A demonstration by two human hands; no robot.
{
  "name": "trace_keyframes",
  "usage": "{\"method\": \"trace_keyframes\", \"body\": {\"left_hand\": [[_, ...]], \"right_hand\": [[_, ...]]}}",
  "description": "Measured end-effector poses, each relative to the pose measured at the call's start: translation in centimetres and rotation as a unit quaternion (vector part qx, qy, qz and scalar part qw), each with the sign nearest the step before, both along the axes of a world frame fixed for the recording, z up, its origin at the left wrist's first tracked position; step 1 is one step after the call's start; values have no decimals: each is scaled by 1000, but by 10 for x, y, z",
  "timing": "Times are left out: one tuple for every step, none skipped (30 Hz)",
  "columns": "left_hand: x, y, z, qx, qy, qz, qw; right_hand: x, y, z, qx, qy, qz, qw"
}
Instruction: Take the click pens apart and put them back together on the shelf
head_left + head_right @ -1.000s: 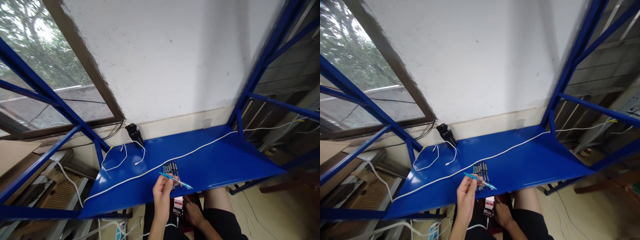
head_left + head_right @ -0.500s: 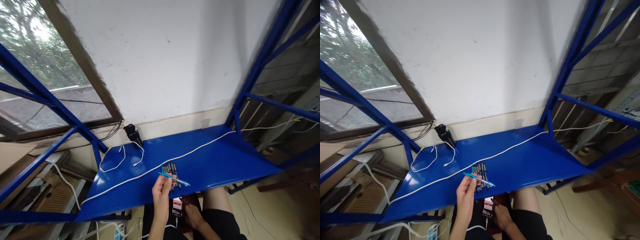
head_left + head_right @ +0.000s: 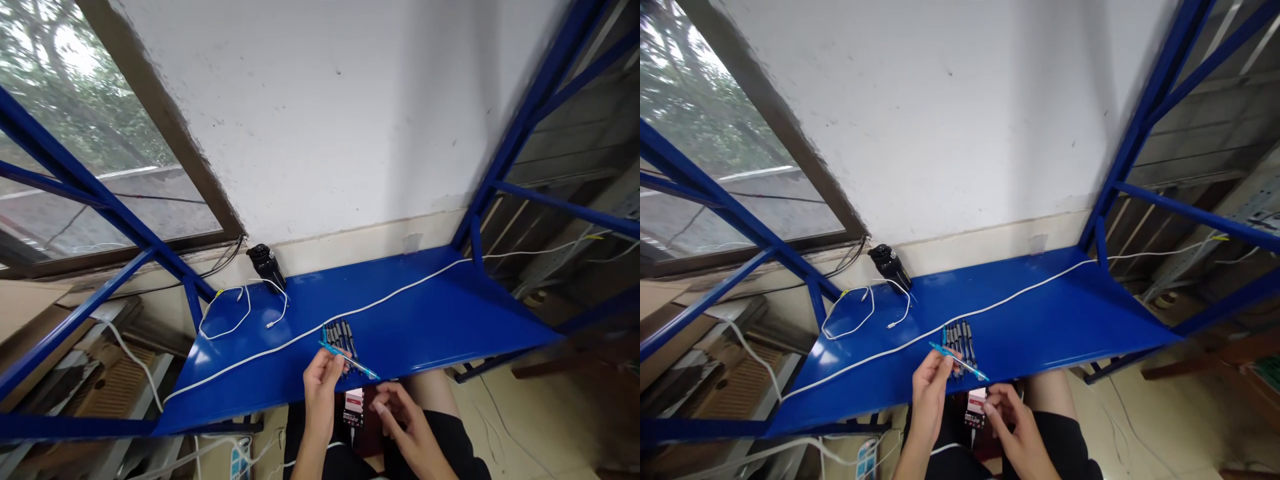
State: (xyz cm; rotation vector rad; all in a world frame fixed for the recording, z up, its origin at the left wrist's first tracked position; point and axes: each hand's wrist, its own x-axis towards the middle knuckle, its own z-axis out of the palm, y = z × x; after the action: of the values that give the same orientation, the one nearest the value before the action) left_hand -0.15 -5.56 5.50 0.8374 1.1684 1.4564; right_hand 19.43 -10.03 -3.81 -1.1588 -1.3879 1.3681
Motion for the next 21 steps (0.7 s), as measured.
{"method": "trace_keyframes", "body": {"left_hand": [[4, 0, 0, 2, -2, -13, 1000], [8, 0, 0, 5, -4, -29, 1000], [12, 0, 1, 9, -5, -44, 999], [15, -1, 1, 12, -6, -57, 998], [17, -1, 0, 15, -6, -67, 998], [19, -2, 0, 17, -7, -73, 997], [19, -3, -1, 20, -8, -77, 997], [18, -3, -2, 22, -8, -78, 997], [16, -4, -3, 23, -6, -78, 997], [15, -4, -4, 23, -3, -79, 997], [14, -4, -4, 23, 2, -80, 997], [13, -4, -4, 21, 8, -83, 996], [13, -4, -3, 18, 13, -87, 996], [15, -5, -2, 14, 17, -94, 995], [16, -6, -1, 10, 21, -102, 994], [18, -8, -1, 7, 27, -112, 993], [20, -10, -2, 5, 39, -126, 991], [22, -14, -3, 2, 55, -143, 988], [23, -18, -6, 1, 73, -164, 984], [22, -23, -9, -1, 91, -190, 978], [20, -28, -13, -3, 99, -213, 972]], "right_hand": [[1, 2, 16, 2, 38, -30, 999], [2, 5, 31, 7, 55, -50, 997], [3, 9, 44, 22, 51, -61, 997], [3, 14, 54, 51, 40, -80, 995], [3, 18, 62, 81, 26, -94, 992], [3, 22, 67, 96, 20, -103, 990], [2, 24, 70, 93, 28, -110, 989], [-1, 26, 71, 69, 53, -111, 990], [-4, 27, 70, 27, 95, -109, 989], [-8, 27, 68, -21, 151, -106, 983], [-12, 28, 65, -66, 215, -104, 969], [-17, 30, 62, -100, 280, -109, 948], [-20, 33, 60, -124, 338, -123, 925], [-23, 38, 59, -139, 388, -146, 900], [-25, 45, 60, -150, 425, -172, 876], [-25, 54, 63, -160, 451, -196, 856], [-24, 65, 67, -169, 472, -213, 839], [-22, 76, 72, -172, 492, -214, 826], [-19, 88, 79, -168, 516, -207, 814], [-16, 99, 87, -155, 542, -195, 803], [-12, 109, 95, -136, 568, -183, 791]]}}
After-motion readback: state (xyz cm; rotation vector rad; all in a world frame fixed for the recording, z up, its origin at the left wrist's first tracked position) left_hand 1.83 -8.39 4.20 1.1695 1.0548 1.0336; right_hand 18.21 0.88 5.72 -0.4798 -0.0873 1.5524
